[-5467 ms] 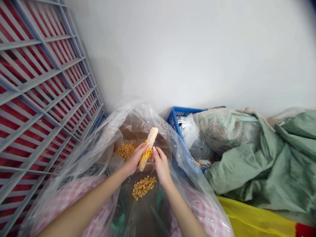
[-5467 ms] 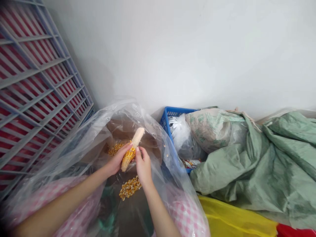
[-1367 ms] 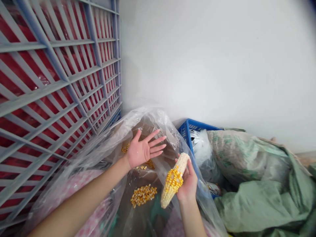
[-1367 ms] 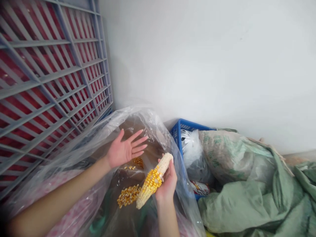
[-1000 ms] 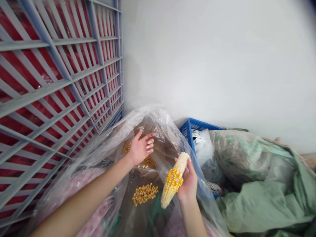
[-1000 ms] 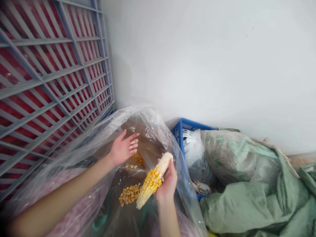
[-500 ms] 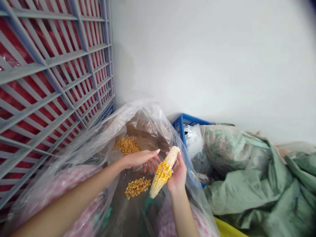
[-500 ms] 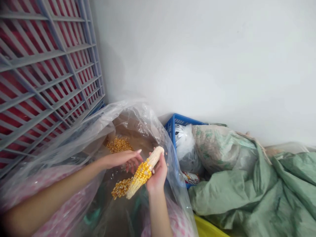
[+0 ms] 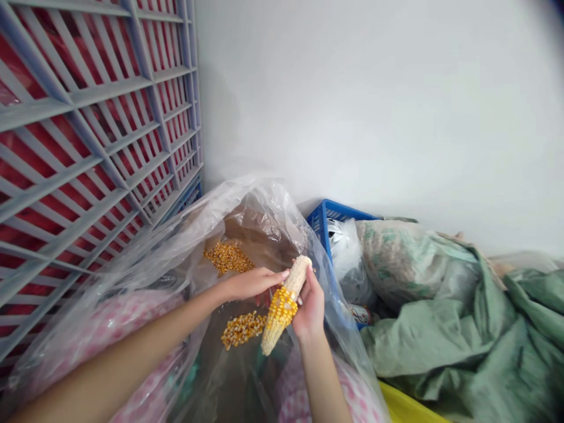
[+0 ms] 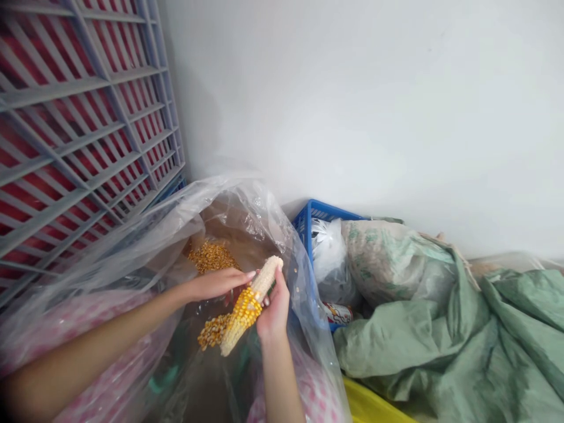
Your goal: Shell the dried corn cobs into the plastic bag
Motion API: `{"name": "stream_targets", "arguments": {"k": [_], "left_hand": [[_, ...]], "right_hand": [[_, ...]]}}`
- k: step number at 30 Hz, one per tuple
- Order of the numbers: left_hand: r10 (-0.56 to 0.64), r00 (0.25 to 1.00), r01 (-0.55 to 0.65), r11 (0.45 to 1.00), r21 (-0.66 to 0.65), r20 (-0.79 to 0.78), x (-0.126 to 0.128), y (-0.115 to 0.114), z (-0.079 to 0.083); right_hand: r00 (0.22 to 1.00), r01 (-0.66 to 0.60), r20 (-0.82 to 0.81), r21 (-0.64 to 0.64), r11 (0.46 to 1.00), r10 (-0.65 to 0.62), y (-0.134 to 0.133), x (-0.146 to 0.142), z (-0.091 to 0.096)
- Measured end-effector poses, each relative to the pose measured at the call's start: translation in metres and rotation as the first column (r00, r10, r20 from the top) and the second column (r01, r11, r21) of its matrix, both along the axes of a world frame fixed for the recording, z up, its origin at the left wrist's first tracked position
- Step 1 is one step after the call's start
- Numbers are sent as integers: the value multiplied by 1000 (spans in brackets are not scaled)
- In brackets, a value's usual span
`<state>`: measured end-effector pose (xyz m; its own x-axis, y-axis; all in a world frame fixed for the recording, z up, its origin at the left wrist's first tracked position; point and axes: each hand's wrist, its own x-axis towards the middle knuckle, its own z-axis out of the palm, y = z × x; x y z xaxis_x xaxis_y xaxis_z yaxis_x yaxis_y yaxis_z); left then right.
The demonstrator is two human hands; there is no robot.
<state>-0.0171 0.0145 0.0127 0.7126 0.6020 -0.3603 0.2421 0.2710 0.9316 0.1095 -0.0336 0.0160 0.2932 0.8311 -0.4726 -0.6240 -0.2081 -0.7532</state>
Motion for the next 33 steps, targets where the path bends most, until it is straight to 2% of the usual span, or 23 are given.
{"name": "stream_targets", "arguments": {"k": [7, 10, 13, 18, 24, 28, 33], "left_hand": [[-135, 990, 131, 987, 97, 34, -4, 1, -4], [-176, 983, 170, 981, 94, 59, -4, 2, -4], [-182, 983, 179, 979, 103, 20, -4, 2, -3], [-184, 979, 199, 956, 217, -90, -4, -1, -1], [-126, 975, 176, 940, 294, -180, -4, -7, 6], [-127, 971, 183, 940, 288, -203, -3, -8, 10], [-90, 976, 137, 960, 243, -197, -1, -8, 2]], "right_hand": [[996, -11, -92, -101, 995, 2, -1, 2, 3], [989, 6, -144, -132, 991, -25, -1, 4, 6], [983, 12, -181, -161, 987, -41, 0, 4, 5], [983, 34, -172, -159, 987, -61, 0, 1, 0], [982, 18, -183, -146, 989, -45, 2, -2, -9], [981, -1, -195, -114, 993, -22, 3, -3, -15], [978, -19, -209, -96, 995, -1, 3, -6, -18]]}}
